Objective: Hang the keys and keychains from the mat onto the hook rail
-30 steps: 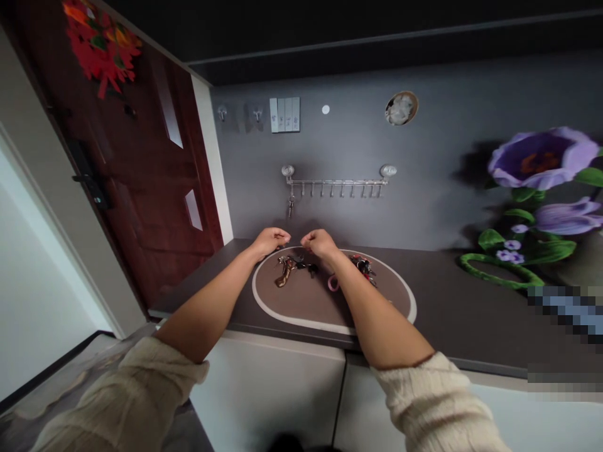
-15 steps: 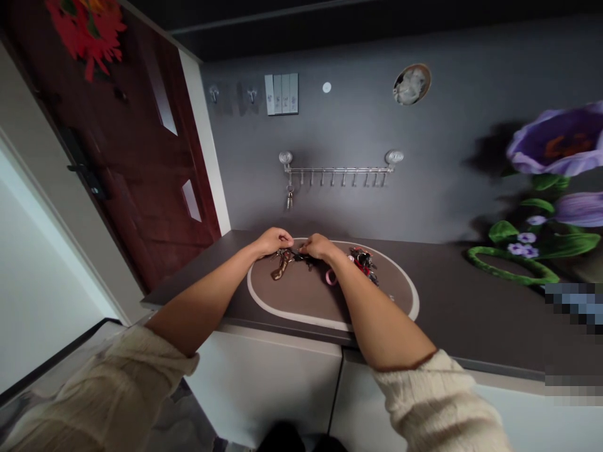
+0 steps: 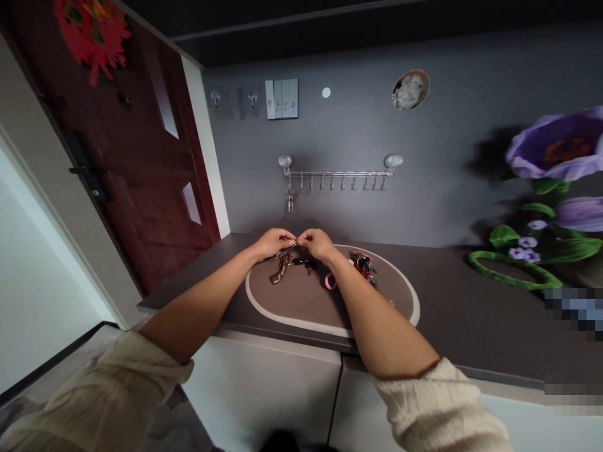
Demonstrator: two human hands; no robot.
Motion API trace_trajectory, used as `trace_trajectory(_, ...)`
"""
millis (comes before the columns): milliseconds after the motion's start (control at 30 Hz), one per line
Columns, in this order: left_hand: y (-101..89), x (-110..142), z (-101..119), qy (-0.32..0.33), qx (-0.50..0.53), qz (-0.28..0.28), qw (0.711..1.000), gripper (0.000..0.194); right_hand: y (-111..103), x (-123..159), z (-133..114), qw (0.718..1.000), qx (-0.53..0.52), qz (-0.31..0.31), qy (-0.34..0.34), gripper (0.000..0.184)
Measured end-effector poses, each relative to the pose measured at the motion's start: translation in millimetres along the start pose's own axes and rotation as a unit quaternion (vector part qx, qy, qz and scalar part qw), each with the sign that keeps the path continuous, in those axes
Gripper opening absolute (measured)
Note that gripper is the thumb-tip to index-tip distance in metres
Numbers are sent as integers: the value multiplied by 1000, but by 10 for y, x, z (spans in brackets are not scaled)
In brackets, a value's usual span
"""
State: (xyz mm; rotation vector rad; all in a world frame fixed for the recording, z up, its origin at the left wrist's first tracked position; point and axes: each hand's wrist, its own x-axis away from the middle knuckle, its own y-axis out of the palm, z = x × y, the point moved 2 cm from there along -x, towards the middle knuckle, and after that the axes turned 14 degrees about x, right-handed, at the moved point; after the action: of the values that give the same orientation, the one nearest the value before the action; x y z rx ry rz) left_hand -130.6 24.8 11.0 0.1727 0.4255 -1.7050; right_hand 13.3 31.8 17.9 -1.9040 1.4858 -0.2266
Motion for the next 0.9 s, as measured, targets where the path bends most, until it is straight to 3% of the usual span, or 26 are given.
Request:
trace_trajectory(333,-15,11,97,48,-7,-6,999,20,-16,-14,-55,995,-77,30,-51,6)
trace_trajectory(700,16,36,163,66,58,26,996,21,-15,14,-109,980,-194,44,2,3)
trace_trajectory(900,27,59,245,59,95,55,992,20,-25,30,-125,983,-179,42,15,5)
